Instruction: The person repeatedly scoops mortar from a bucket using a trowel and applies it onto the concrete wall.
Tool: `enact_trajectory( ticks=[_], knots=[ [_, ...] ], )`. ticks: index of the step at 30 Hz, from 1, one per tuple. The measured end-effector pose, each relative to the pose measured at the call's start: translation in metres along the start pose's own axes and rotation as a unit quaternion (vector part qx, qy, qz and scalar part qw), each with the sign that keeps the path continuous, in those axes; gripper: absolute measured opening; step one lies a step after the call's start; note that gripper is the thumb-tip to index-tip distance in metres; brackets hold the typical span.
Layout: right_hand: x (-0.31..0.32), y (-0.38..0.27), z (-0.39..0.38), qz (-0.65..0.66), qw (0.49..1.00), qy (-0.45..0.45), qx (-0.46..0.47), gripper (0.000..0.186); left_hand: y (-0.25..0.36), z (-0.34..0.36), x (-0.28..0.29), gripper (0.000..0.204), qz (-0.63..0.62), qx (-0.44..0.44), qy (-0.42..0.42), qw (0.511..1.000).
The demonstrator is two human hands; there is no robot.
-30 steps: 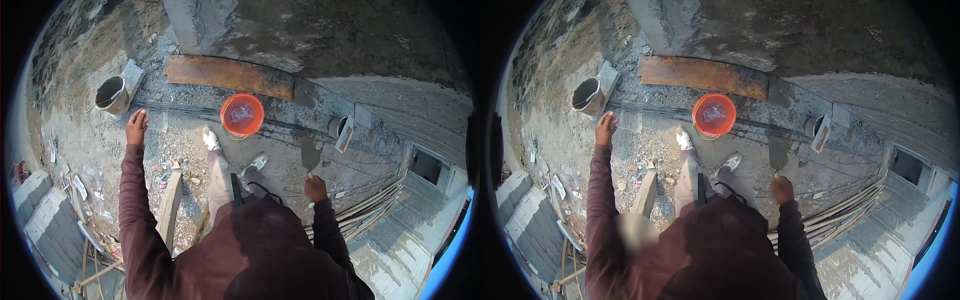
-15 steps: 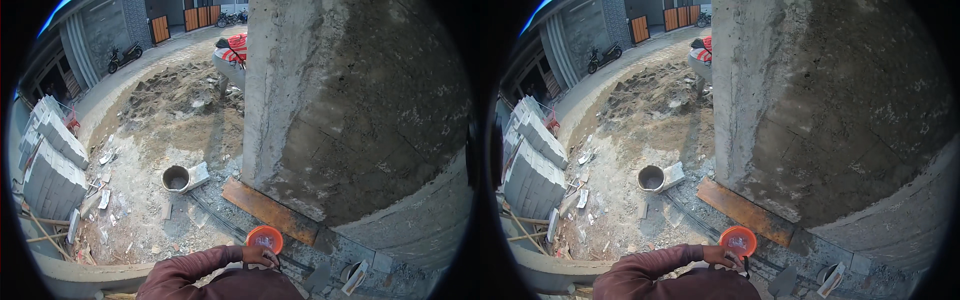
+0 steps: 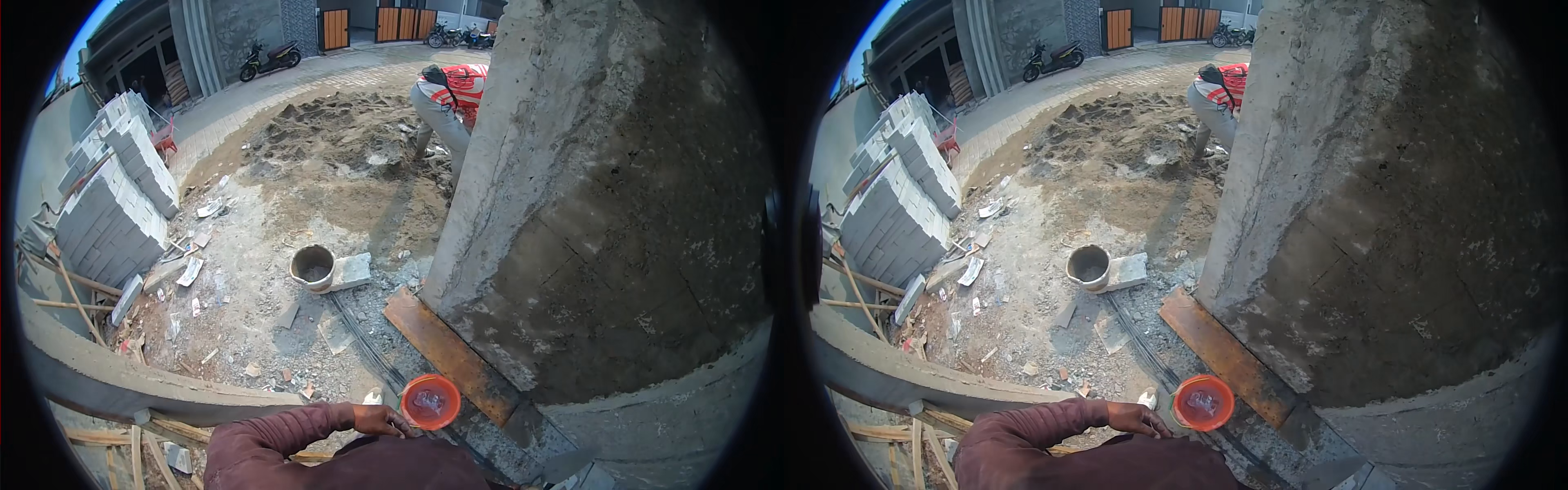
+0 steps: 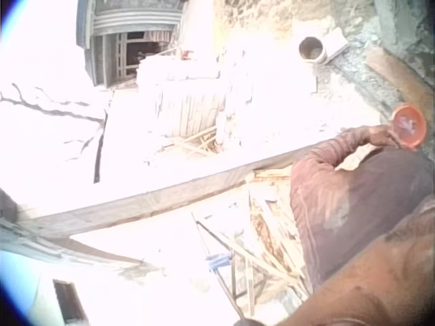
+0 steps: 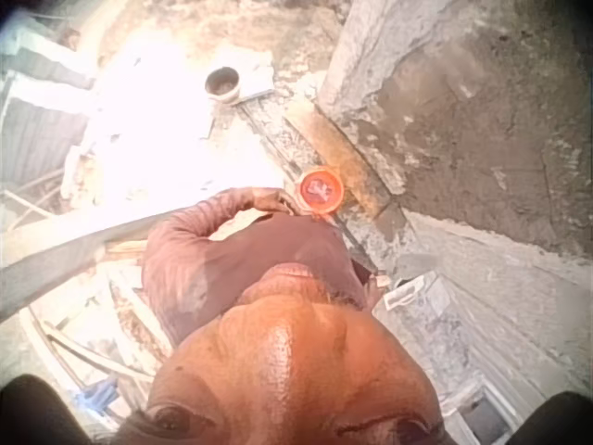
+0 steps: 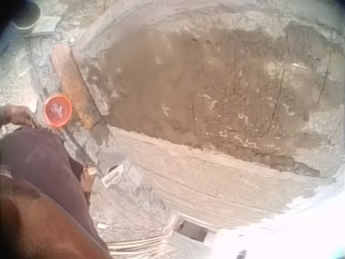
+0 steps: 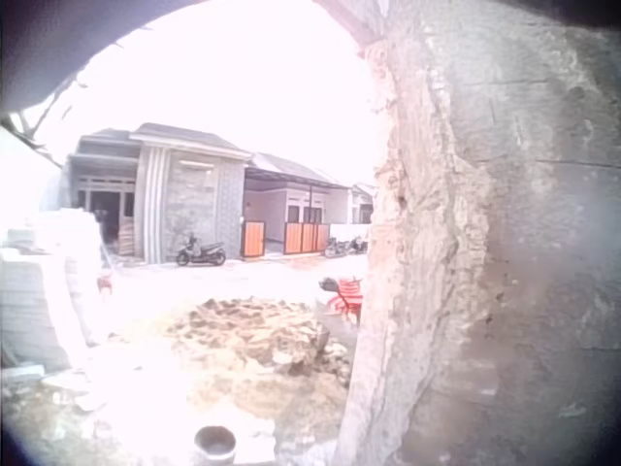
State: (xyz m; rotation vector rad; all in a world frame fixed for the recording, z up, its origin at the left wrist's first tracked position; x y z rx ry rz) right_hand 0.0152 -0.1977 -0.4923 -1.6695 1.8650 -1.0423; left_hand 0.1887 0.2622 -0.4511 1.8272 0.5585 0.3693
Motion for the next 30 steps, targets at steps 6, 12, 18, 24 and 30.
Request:
enact_trajectory(
  ticks=[6, 12, 18, 24, 30],
  knots=[
    [-0.009, -0.12, -0.02, -0.099, 0.964, 0.13, 0.208, 0.029, -0.017, -0.011, -0.001, 0.037, -0.085, -0.007, -0.006, 0.996],
    [-0.068, -0.122, 0.018, -0.171, 0.981, 0.014, 0.088, 0.026, 0.006, -0.009, 0.027, 0.033, -0.091, -0.063, 0.154, 0.982],
    [-0.102, -0.13, 0.031, -0.182, 0.982, -0.017, 0.05, 0.026, 0.029, 0.001, 0.092, 0.032, -0.139, -0.073, 0.3, 0.941],
    [-0.117, -0.129, 0.036, -0.185, 0.981, -0.042, 0.036, 0.026, -0.014, 0.01, 0.135, 0.029, -0.157, -0.008, 0.325, 0.933],
    [-0.127, -0.128, 0.039, -0.189, 0.98, -0.061, 0.03, 0.026, -0.007, 0.037, 0.138, 0.032, -0.054, -0.029, 0.148, 0.987]
  ],
)
Point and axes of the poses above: each hand's wrist, its own z-axis towards the middle knuckle, its own x-axis out of the back of the hand, y = z × x, the point moved 10 cm from there along z, towards the middle knuckle, and after that the axes turned 2 degrees about z, right-handed, at the moved point
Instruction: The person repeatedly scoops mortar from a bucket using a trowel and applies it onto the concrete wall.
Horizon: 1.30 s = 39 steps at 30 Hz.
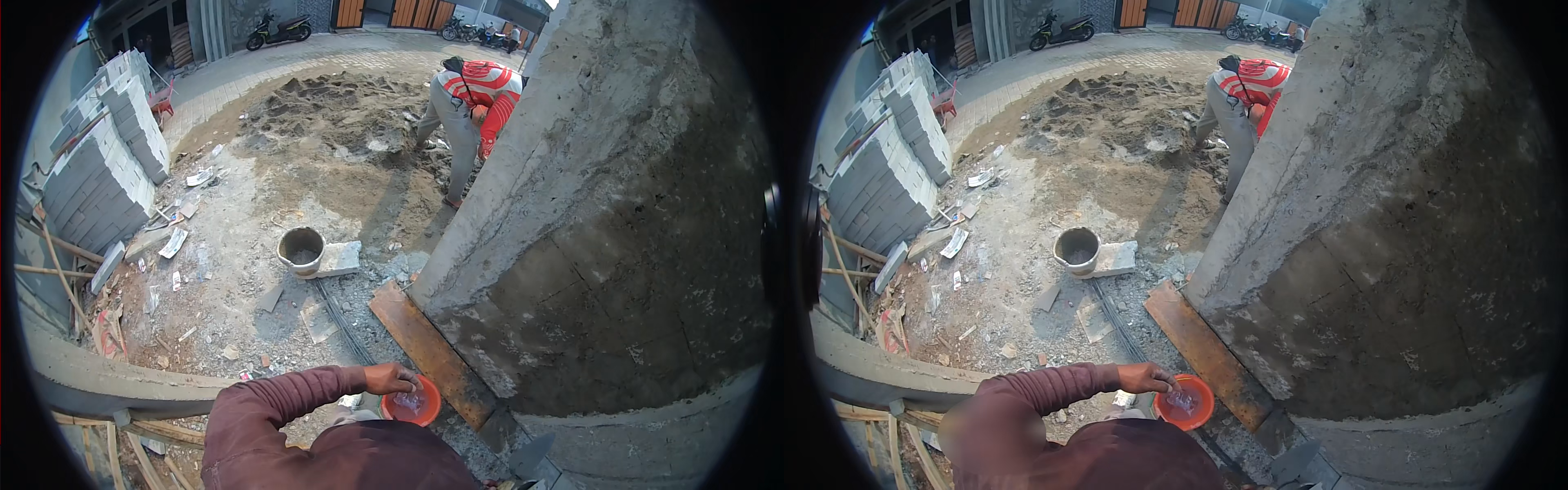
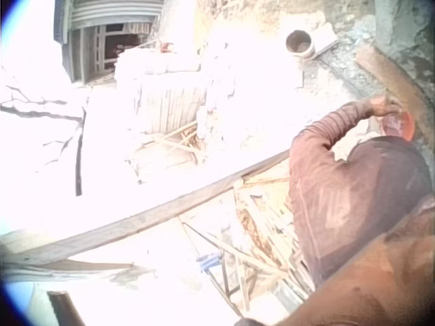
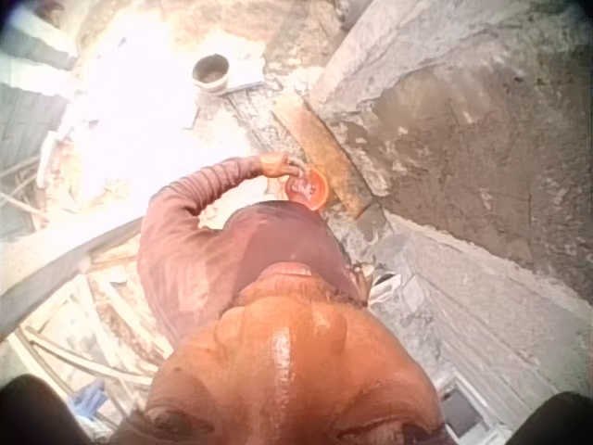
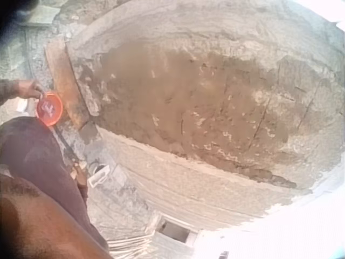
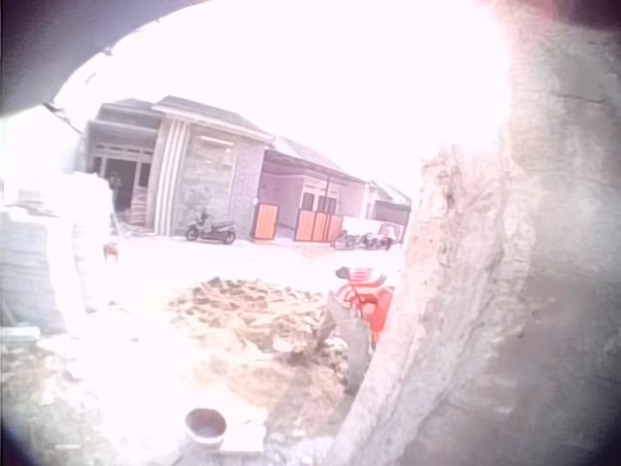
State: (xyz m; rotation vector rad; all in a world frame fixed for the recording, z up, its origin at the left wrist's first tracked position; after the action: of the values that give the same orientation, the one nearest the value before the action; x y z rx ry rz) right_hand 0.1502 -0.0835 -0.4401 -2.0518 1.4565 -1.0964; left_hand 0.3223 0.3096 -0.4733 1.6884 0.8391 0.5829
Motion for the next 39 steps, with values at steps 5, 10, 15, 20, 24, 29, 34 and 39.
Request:
enact_trajectory(
  ticks=[5, 10, 15, 20, 24, 29, 34, 39],
  knots=[
    [-0.009, -0.003, 0.001, -0.008, 1.0, -0.016, 0.0, 0.027, 0.021, 0.0, -0.121, 0.036, 0.074, -0.023, -0.257, 0.963],
    [-0.014, -0.007, -0.002, -0.018, 1.0, -0.021, -0.003, 0.027, 0.003, 0.007, -0.134, 0.03, 0.039, -0.039, -0.256, 0.965],
    [-0.017, -0.021, -0.004, -0.034, 0.999, -0.03, 0.009, 0.028, 0.044, 0.017, -0.104, 0.031, 0.031, -0.12, -0.092, 0.988],
    [-0.013, -0.064, -0.019, -0.053, 0.995, -0.037, 0.074, 0.028, 0.035, 0.025, -0.08, 0.033, 0.027, -0.063, -0.029, 0.997],
    [0.005, -0.024, 0.006, -0.115, 0.985, -0.04, 0.121, 0.041, 0.003, 0.035, -0.078, 0.031, -0.027, -0.063, -0.004, 0.998],
    [-0.024, 0.005, 0.019, -0.013, 0.998, -0.055, -0.021, 0.051, -0.075, 0.059, -0.095, 0.031, 0.065, -0.032, -0.044, 0.996],
    [-0.031, 0.004, 0.014, 0.112, 0.991, -0.054, -0.056, 0.05, -0.077, 0.041, -0.09, 0.033, 0.036, -0.02, -0.09, 0.995],
    [0.105, -0.192, -0.055, -0.009, 0.989, 0.103, 0.102, 0.021, -0.095, 0.009, -0.047, 0.036, -0.146, 0.06, -0.069, 0.985]
  ],
)
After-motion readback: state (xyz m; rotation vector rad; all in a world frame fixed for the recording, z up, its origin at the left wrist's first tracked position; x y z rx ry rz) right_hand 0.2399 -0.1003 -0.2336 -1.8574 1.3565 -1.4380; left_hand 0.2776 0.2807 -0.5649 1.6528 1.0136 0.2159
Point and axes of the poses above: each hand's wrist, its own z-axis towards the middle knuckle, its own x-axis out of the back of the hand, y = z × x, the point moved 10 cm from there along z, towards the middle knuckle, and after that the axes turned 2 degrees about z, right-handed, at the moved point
